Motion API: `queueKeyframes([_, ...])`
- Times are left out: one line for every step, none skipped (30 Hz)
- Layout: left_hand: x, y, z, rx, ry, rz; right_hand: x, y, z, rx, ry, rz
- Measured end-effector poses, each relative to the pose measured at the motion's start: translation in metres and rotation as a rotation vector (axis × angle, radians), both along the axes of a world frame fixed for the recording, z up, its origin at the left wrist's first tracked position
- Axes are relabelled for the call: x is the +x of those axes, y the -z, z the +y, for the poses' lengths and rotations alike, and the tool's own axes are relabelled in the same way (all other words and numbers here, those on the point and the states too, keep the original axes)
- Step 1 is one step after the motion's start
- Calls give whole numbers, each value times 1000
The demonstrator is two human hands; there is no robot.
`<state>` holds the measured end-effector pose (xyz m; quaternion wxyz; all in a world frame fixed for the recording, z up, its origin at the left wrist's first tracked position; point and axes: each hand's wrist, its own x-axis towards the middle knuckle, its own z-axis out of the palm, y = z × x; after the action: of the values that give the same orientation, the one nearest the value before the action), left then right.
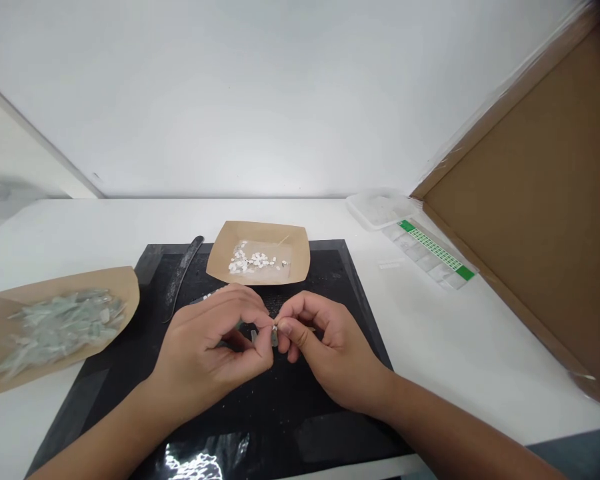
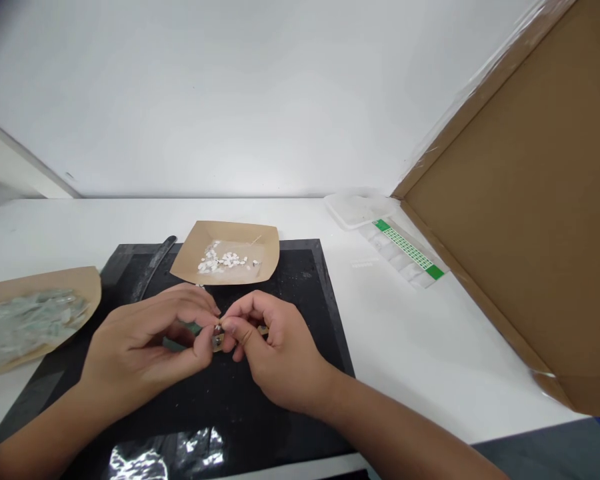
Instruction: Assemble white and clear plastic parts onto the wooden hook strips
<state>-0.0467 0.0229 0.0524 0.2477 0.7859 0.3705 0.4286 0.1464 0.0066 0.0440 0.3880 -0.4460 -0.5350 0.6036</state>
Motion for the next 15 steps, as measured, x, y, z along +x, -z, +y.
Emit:
queueKeyframes([0,0,0,-21,11,-5,0,-1,1,-13,-4,15])
queueKeyframes([-1,-1,1,-39,22,-12,0,-1,1,-26,-8,29])
queueKeyframes([-1,-1,1,-53,32,-20,1,-2,2,-36,-13,41])
queueKeyframes([-1,-2,1,-62,42,-29,1,-2,2,-41,-18,49])
queueKeyframes([-1,-2,1,-70,50,-38,1,-3,2,-44,-19,54])
queueKeyframes([-1,-2,1,-74,54,-46,2,-3,2,-42,-19,56])
queueKeyframes([-1,-2,2,-76,56,-53,2,-3,2,-38,-17,57])
queueKeyframes([-1,-3,2,-76,57,-55,2,-3,2,-34,-15,55])
queueKeyframes([0,-3,2,-76,57,-57,3,-4,2,-31,-13,50])
queueKeyframes([0,-3,2,-76,56,-58,3,-4,2,-29,-10,44])
queueKeyframes([0,-3,2,-78,56,-59,3,-4,1,-28,-7,37])
queueKeyframes([0,-4,2,-81,54,-61,3,-5,1,-25,-4,29])
queueKeyframes([1,-4,2,-85,52,-62,3,-5,1,-22,0,22])
queueKeyframes([1,-4,2,-88,51,-61,3,-6,1,-18,3,17])
queueKeyframes([0,-4,2,-88,51,-58,2,-6,1,-15,6,13])
